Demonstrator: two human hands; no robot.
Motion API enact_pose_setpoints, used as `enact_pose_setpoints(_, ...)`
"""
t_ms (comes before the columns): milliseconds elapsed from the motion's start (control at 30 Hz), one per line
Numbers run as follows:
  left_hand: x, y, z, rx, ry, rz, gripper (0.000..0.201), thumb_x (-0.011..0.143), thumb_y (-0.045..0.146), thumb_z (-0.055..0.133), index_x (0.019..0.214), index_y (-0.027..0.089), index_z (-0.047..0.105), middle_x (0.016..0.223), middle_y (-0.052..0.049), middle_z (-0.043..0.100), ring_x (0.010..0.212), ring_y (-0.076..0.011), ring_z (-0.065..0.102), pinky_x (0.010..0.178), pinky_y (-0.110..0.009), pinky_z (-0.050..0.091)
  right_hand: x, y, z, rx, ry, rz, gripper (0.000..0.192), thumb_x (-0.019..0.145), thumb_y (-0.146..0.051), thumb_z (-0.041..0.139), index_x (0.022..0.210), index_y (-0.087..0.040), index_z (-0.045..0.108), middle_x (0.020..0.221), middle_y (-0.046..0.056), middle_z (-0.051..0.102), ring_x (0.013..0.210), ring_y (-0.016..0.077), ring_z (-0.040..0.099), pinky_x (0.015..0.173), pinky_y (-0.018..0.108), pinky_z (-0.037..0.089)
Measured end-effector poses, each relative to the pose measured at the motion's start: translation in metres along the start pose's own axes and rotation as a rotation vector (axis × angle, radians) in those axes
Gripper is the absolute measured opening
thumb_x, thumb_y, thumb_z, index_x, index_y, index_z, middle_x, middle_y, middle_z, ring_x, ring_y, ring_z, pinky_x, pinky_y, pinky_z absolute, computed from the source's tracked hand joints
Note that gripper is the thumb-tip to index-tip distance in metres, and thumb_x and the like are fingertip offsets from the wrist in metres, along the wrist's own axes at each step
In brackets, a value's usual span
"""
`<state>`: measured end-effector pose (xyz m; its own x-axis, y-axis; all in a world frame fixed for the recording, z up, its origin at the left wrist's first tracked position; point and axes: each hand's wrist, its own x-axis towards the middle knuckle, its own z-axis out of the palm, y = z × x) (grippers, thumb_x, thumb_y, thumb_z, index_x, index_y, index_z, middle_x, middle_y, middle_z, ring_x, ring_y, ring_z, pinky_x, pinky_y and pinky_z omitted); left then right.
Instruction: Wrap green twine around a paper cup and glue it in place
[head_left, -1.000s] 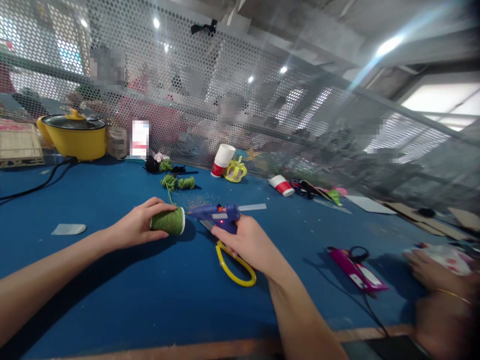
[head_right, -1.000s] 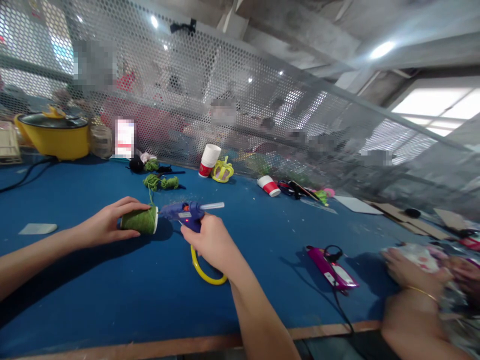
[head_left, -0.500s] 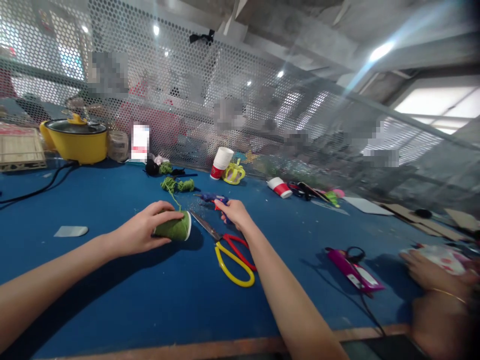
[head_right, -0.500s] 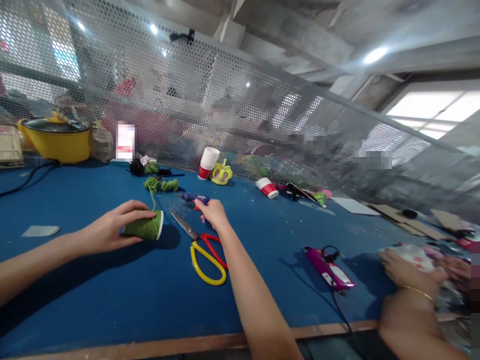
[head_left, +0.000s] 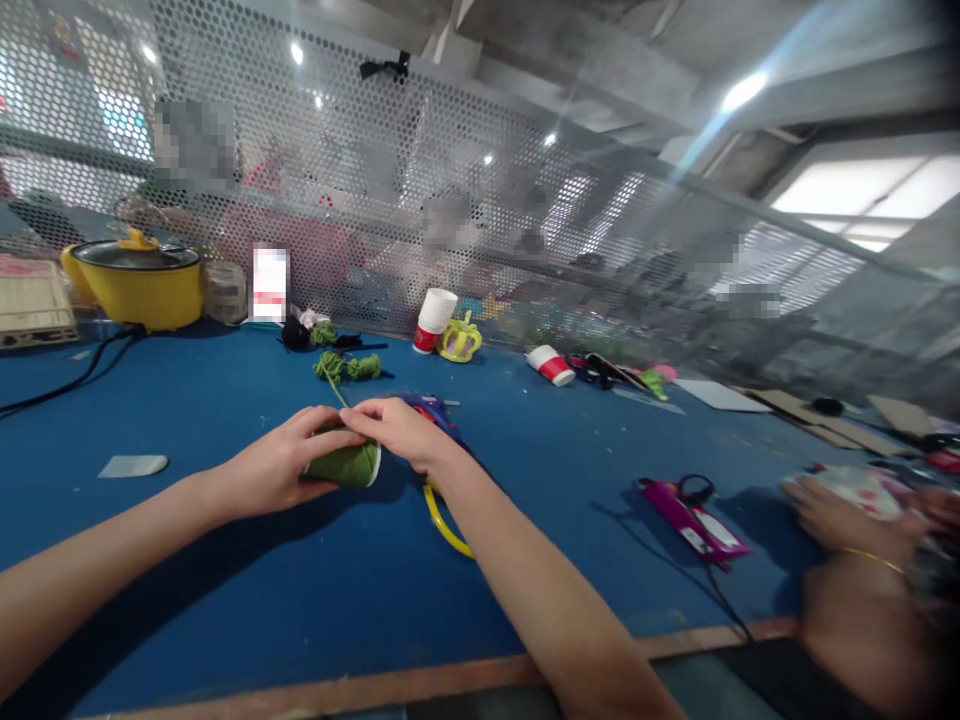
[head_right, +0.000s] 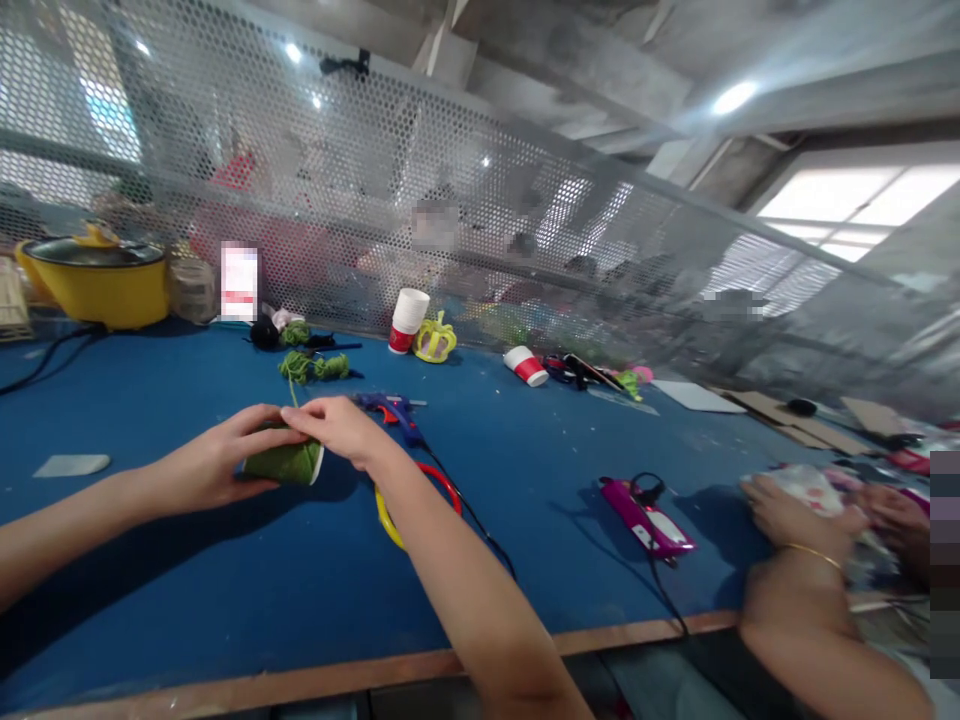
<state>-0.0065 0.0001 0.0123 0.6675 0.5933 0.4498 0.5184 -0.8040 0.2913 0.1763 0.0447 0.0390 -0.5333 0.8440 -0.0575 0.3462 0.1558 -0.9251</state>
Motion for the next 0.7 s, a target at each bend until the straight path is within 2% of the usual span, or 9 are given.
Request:
enact_pose_setpoints(133, 0.0, 0.002, -0.002, -0.072, -0.012, -0.057, 0.054, 0.075, 0.018, 0.057, 0.125, 0.023, 0.036, 0.121, -0.01, 0.041, 0.112, -0.0236, 0.045, 0.094, -0.038, 0.041, 0.003, 0.007, 0.001, 0.149, 0.211, 0.011, 0.02, 0.063, -0.034, 0.067, 0.067, -0.015, 0.062, 0.065, 0.0, 0.059, 0.063, 0.0117, 0.051, 0.064, 0.026, 0.039)
enact_pose_setpoints(233, 0.0, 0.002, -0.003, -0.137, -0.027, -0.155, 0.058, 0.074, 0.024, 0.059, 0.126, 0.02, 0.033, 0.118, -0.01, 0.044, 0.108, -0.0234, 0.048, 0.091, -0.038, 0.042, 0.0, 0.009, -0.006, 0.218, 0.269, -0.024, 0.021, 0.061, -0.035, 0.068, 0.064, -0.016, 0.059, 0.061, -0.002, 0.056, 0.058, 0.0099, 0.048, 0.062, 0.025, 0.037)
enact_pose_setpoints(400, 0.001, 0.002, -0.003, -0.182, -0.067, -0.265, 0.058, 0.07, 0.032, 0.063, 0.122, 0.018, 0.041, 0.115, -0.011, 0.047, 0.103, -0.0248, 0.052, 0.088, -0.037, 0.044, -0.005, 0.003, -0.014, 0.219, 0.377, -0.08, 0.025, 0.06, -0.038, 0.068, 0.061, -0.017, 0.056, 0.055, -0.004, 0.05, 0.054, 0.0088, 0.041, 0.055, 0.024, 0.033)
enact_pose_setpoints(700, 0.0, 0.004, -0.003, -0.229, -0.112, -0.23, 0.055, 0.07, 0.03, 0.063, 0.121, 0.021, 0.043, 0.112, -0.007, 0.052, 0.102, -0.0232, 0.053, 0.088, -0.035, 0.043, 0.0, 0.004, -0.011, 0.127, 0.376, -0.109, 0.022, 0.064, -0.036, 0.064, 0.061, -0.017, 0.055, 0.056, -0.004, 0.051, 0.053, 0.0089, 0.041, 0.055, 0.025, 0.032)
